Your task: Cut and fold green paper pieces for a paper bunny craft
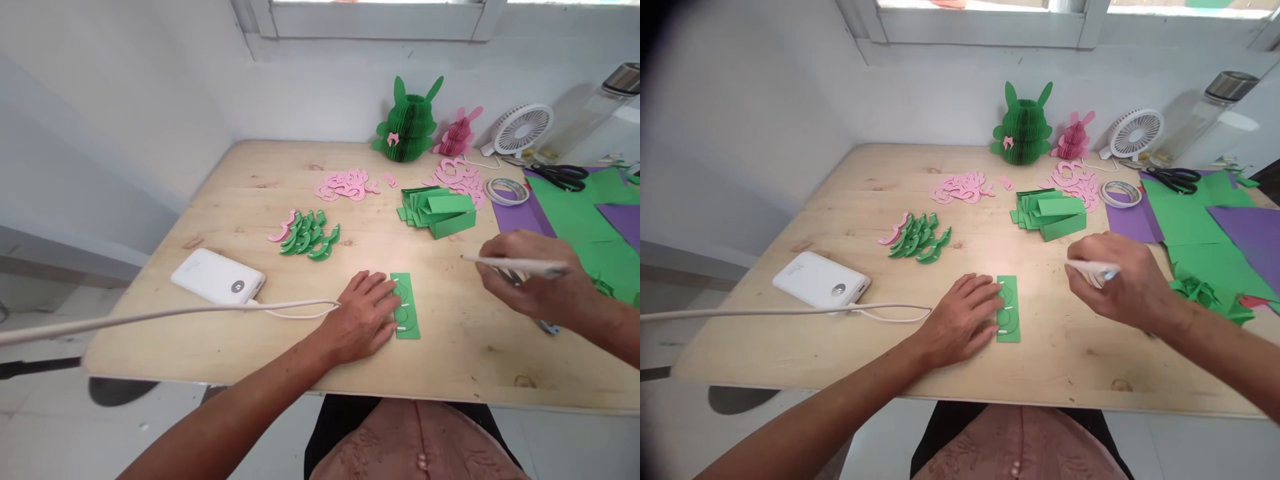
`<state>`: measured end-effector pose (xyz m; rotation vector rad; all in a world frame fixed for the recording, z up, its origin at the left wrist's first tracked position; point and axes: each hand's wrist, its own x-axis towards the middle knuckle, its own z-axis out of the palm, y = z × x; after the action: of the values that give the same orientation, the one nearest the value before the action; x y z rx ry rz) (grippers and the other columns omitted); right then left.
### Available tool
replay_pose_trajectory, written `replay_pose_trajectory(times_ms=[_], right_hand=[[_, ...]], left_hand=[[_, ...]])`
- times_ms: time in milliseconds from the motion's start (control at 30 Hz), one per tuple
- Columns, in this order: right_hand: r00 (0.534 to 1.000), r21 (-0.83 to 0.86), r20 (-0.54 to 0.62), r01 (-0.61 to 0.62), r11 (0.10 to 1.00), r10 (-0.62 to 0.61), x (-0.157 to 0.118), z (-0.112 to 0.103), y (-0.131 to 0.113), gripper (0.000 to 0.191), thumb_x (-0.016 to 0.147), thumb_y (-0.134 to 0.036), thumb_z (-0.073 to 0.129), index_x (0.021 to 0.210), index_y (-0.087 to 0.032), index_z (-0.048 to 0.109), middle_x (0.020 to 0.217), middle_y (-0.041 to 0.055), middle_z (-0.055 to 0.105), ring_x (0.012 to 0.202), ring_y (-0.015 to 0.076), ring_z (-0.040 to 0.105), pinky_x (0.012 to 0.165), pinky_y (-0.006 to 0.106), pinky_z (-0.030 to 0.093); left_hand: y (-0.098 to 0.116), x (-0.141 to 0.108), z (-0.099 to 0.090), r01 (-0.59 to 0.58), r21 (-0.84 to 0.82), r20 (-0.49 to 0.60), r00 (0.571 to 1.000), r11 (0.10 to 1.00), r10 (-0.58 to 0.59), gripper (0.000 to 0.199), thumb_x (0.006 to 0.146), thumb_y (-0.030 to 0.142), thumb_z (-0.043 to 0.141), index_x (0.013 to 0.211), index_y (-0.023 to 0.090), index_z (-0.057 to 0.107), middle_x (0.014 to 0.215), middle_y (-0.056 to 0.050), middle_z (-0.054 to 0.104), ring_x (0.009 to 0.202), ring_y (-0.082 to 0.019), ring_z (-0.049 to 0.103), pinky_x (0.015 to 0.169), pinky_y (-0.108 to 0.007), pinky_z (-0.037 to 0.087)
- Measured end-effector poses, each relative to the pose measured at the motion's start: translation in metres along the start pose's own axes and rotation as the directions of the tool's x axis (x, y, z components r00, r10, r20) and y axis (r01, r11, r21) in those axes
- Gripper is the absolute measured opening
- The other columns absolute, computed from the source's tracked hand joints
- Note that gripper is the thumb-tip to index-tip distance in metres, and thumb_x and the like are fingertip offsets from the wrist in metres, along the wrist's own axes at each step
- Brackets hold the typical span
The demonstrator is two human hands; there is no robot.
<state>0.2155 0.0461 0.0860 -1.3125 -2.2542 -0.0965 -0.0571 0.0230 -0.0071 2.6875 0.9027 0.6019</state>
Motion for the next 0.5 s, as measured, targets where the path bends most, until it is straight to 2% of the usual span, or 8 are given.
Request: replay_pose_trajectory(times_ms=[33, 100, 133, 200, 300, 367, 433, 500], right_hand=[[0.997, 0.052, -0.030, -0.070, 0.996, 0.072, 0.000, 0.002, -0.011, 0.027, 0.086, -0.048, 0.052, 0.076, -0.024, 0.058, 0.062, 0.0014, 0.060, 0.053, 0.0144, 0.056, 0.050, 0.030, 0.043], [0.961, 0.211, -0.091, -0.238, 0.948, 0.262, -0.001, 0.010, -0.030, 0.016, 0.083, -0.038, 0.058, 0.077, -0.024, 0.057, 0.068, 0.0014, 0.063, 0.058, 0.0159, 0.059, 0.052, 0.030, 0.045], [0.934, 0.291, -0.070, -0.317, 0.903, 0.350, -0.003, 0.016, -0.038, 0.013, 0.082, -0.035, 0.060, 0.077, -0.023, 0.059, 0.070, 0.0015, 0.064, 0.060, 0.0169, 0.061, 0.054, 0.031, 0.047], [0.881, 0.483, -0.008, -0.411, 0.773, 0.473, -0.005, 0.033, -0.050, 0.013, 0.082, -0.032, 0.060, 0.090, -0.022, 0.065, 0.072, 0.0020, 0.068, 0.062, 0.0175, 0.064, 0.056, 0.031, 0.051], [0.812, 0.687, 0.112, -0.480, 0.545, 0.573, -0.005, 0.060, -0.059, 0.019, 0.083, -0.033, 0.060, 0.094, -0.020, 0.068, 0.077, 0.0045, 0.071, 0.065, 0.0169, 0.065, 0.059, 0.031, 0.053], [0.772, 0.740, 0.205, -0.525, 0.421, 0.602, -0.003, 0.074, -0.061, 0.022, 0.083, -0.035, 0.060, 0.095, -0.019, 0.068, 0.079, 0.0058, 0.072, 0.065, 0.0164, 0.064, 0.058, 0.030, 0.052], [0.762, 0.743, 0.238, -0.542, 0.392, 0.603, -0.002, 0.083, -0.061, 0.020, 0.080, -0.034, 0.063, 0.092, -0.019, 0.067, 0.081, 0.0054, 0.072, 0.069, 0.0167, 0.065, 0.061, 0.030, 0.053], [0.772, 0.718, 0.224, -0.544, 0.435, 0.595, -0.001, 0.087, -0.061, 0.015, 0.076, -0.032, 0.067, 0.085, -0.020, 0.066, 0.079, 0.0032, 0.070, 0.069, 0.0159, 0.064, 0.060, 0.028, 0.052]], left_hand=[[0.000, 0.000, 0.000, 0.001, -0.001, -0.001, 1.000, 1.000, -0.001, 0.027, 0.088, 0.031, 0.050, 0.110, 0.018, 0.059, 0.126, -0.010, 0.057, 0.123, -0.028, 0.045, 0.107, -0.049, 0.032], [0.000, 0.000, 0.000, 0.003, -0.003, -0.001, 1.000, 1.000, -0.003, 0.026, 0.088, 0.030, 0.051, 0.109, 0.018, 0.059, 0.125, -0.010, 0.057, 0.123, -0.028, 0.045, 0.107, -0.050, 0.031], [0.001, 0.000, -0.001, 0.005, -0.004, -0.001, 1.000, 1.000, -0.005, 0.026, 0.088, 0.030, 0.051, 0.109, 0.018, 0.059, 0.124, -0.011, 0.057, 0.123, -0.028, 0.045, 0.107, -0.050, 0.031], [0.001, 0.000, -0.001, 0.007, -0.004, -0.003, 1.000, 1.000, -0.007, 0.026, 0.088, 0.030, 0.051, 0.110, 0.018, 0.059, 0.125, -0.011, 0.057, 0.124, -0.028, 0.044, 0.108, -0.050, 0.031], [0.002, 0.000, -0.002, 0.009, 0.003, 0.002, 1.000, 1.000, -0.009, 0.027, 0.089, 0.030, 0.050, 0.111, 0.017, 0.057, 0.126, -0.011, 0.057, 0.130, -0.028, 0.040, 0.110, -0.049, 0.029], [0.003, 0.000, -0.002, 0.012, 0.007, 0.010, 1.000, 1.000, -0.012, 0.027, 0.089, 0.029, 0.050, 0.112, 0.017, 0.057, 0.125, -0.011, 0.057, 0.132, -0.028, 0.038, 0.110, -0.049, 0.028], [0.003, 0.000, -0.003, 0.016, 0.006, 0.009, 1.000, 1.000, -0.016, 0.027, 0.089, 0.028, 0.050, 0.112, 0.017, 0.057, 0.124, -0.012, 0.057, 0.131, -0.028, 0.039, 0.110, -0.049, 0.029], [0.003, 0.000, -0.003, 0.017, 0.006, 0.005, 1.000, 1.000, -0.017, 0.026, 0.089, 0.028, 0.050, 0.111, 0.017, 0.057, 0.123, -0.013, 0.058, 0.130, -0.027, 0.041, 0.110, -0.049, 0.030]])
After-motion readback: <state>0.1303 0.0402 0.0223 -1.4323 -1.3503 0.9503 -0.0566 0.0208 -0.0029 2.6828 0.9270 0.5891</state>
